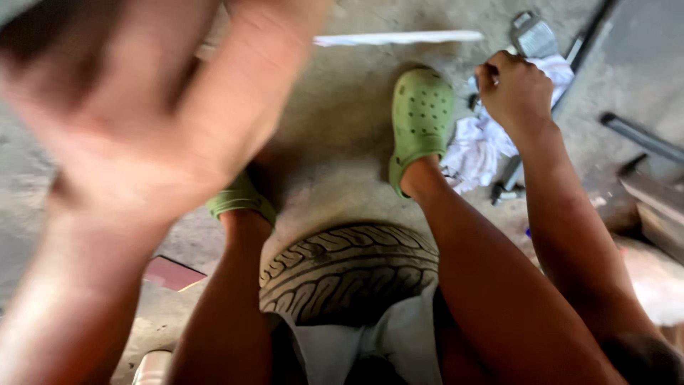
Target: The person crouches beside a car with the front wheel removed and threads a long thin metal rod through the bolts of the exposed brake hub, working the rod through by hand, repositioning it, and pulling it through repeatedly.
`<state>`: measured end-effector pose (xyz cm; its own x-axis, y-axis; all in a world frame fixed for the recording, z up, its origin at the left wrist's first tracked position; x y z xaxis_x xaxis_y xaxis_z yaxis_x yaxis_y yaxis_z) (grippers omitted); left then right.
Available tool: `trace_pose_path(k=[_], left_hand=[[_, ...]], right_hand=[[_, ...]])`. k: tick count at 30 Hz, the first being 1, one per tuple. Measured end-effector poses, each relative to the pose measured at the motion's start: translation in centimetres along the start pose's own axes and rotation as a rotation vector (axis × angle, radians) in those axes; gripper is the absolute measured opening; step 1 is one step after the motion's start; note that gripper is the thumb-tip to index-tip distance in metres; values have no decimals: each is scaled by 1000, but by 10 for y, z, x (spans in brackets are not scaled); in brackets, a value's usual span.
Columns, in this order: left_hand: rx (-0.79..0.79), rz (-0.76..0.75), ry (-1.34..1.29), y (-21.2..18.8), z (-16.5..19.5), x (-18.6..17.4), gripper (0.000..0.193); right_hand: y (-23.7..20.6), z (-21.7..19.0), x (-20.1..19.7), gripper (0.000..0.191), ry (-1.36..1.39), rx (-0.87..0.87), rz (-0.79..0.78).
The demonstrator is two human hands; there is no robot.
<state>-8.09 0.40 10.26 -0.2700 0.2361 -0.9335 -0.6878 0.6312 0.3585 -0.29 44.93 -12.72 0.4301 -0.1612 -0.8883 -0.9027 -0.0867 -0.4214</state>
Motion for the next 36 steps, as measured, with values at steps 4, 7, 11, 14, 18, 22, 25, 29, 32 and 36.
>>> trace_pose_path(k=[4,7,11,14,18,22,25,29,32,36], left_hand=[[-2,22,-7,2,5,6,22],[-12,27,-21,6,7,2,23],[-54,32,-69,4,6,-4,25],[-111,28,-163,-3,2,-10,26],[-253,-11,-403,-18,8,-33,7],[-297,-49,-585,-27,46,-75,17],[-237,-101,-531,-24,76,-119,12],[-208,-268,-476,-19,98,-197,26],[-230,-462,-478,-19,117,-259,36],[-177,-680,-439,-25,174,-310,25]], right_hand=[[-36,63,21,26,-38,175,-96],[-44,67,40,39,60,227,-143],[-39,51,58,48,158,230,-162],[-32,34,52,39,128,88,-118],[-38,21,29,37,133,130,-70],[-56,-36,-23,35,258,-23,37],[-73,-107,-83,33,300,-309,40],[-112,-184,-188,26,249,-536,-5],[-156,-231,-254,21,279,-557,-180],[-219,-273,-325,18,312,-511,-181]])
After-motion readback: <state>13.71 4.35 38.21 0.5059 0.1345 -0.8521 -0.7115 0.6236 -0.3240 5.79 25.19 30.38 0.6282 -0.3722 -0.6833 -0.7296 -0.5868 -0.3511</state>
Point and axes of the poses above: each hand's wrist, its own y-axis towards the middle knuckle, its own x-axis out of the palm, z = x × y, the point moved 5 cm from there along y, towards the middle knuckle, and after that the axes turned 4 degrees about y, right-handed, at the moved point
